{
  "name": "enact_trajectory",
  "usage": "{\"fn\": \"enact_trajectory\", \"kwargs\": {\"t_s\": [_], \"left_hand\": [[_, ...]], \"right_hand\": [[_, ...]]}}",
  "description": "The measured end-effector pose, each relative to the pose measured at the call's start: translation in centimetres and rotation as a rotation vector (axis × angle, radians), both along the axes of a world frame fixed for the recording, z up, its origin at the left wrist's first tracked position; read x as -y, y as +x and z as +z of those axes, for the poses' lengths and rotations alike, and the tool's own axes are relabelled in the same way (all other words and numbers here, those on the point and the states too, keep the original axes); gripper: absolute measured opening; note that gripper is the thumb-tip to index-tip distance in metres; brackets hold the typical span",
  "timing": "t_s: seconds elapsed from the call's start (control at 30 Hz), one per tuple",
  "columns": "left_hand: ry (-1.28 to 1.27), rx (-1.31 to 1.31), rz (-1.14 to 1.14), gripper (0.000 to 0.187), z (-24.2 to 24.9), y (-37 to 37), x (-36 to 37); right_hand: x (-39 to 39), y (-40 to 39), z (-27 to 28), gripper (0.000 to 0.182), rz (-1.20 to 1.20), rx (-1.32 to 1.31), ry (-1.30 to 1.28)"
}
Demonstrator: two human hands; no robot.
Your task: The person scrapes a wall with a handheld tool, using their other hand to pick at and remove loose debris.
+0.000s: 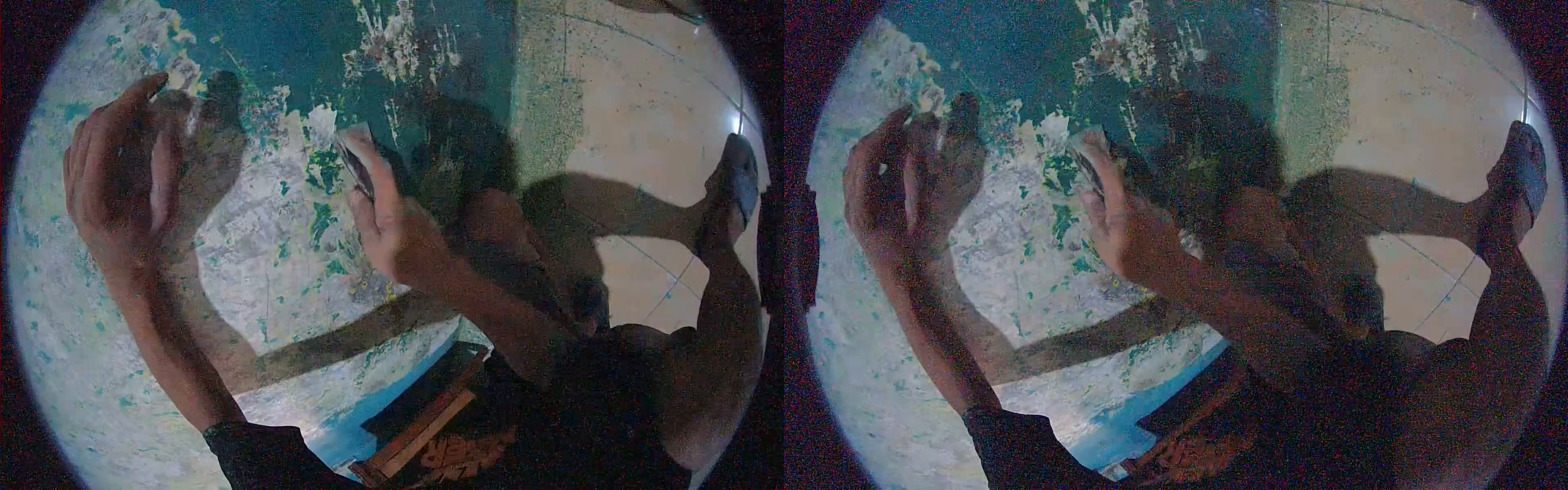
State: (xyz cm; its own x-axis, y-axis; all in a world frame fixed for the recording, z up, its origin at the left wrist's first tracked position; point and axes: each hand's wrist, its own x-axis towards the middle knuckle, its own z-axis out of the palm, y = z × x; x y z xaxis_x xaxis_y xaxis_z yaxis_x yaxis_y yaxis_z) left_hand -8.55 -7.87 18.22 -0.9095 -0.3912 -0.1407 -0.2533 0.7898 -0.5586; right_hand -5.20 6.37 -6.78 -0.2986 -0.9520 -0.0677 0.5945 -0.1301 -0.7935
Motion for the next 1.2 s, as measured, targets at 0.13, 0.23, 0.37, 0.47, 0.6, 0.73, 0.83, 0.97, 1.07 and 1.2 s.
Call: {"fn": "enact_trajectory", "kwargs": {"t_s": [0.13,0.23,0.37,0.47,0.6,0.73,0.83,0.97,1.07,1.2], "left_hand": [[-0.014,-0.009,0.003,0.034,-0.6,0.1,-0.5],[0.014,0.002,-0.017,0.033,0.1,0.0,0.3],[-0.038,0.003,0.011,0.031,-0.3,0.4,-0.3],[0.017,-0.105,0.082,0.03,-1.1,0.6,-0.6],[-0.056,0.201,-0.103,0.028,0.9,-0.4,0.2],[0.071,-0.193,0.19,0.026,-1.4,0.1,-0.8],[-0.001,-0.059,0.093,0.027,-0.6,-0.2,0.0],[-0.004,-0.144,0.159,0.028,-1.3,0.2,-0.7],[-0.065,0.022,0.009,0.029,0.1,0.8,0.2],[0.121,-0.229,0.165,0.03,-0.8,1.1,0.3]], "right_hand": [[-0.5,1.2,-0.2,0.055,-0.09,0.14,-0.035],[-3.1,4.3,1.2,0.059,-0.136,-0.063,-0.026],[-4.0,4.1,3.3,0.063,-0.128,-0.192,-0.005],[1.2,2.0,-0.7,0.06,-0.173,0.127,0.034],[-0.7,1.4,0.8,0.048,-0.219,-0.048,0.01],[0.2,-0.5,-0.2,0.047,-0.109,0.194,0.037],[0.5,-0.1,-0.5,0.048,-0.145,0.214,0.039],[0.9,-0.9,-0.9,0.047,-0.121,0.235,0.061],[1.6,-1.1,-1.3,0.046,-0.11,0.289,0.067],[1.5,-0.7,-1.2,0.046,-0.164,0.205,0.102]]}}
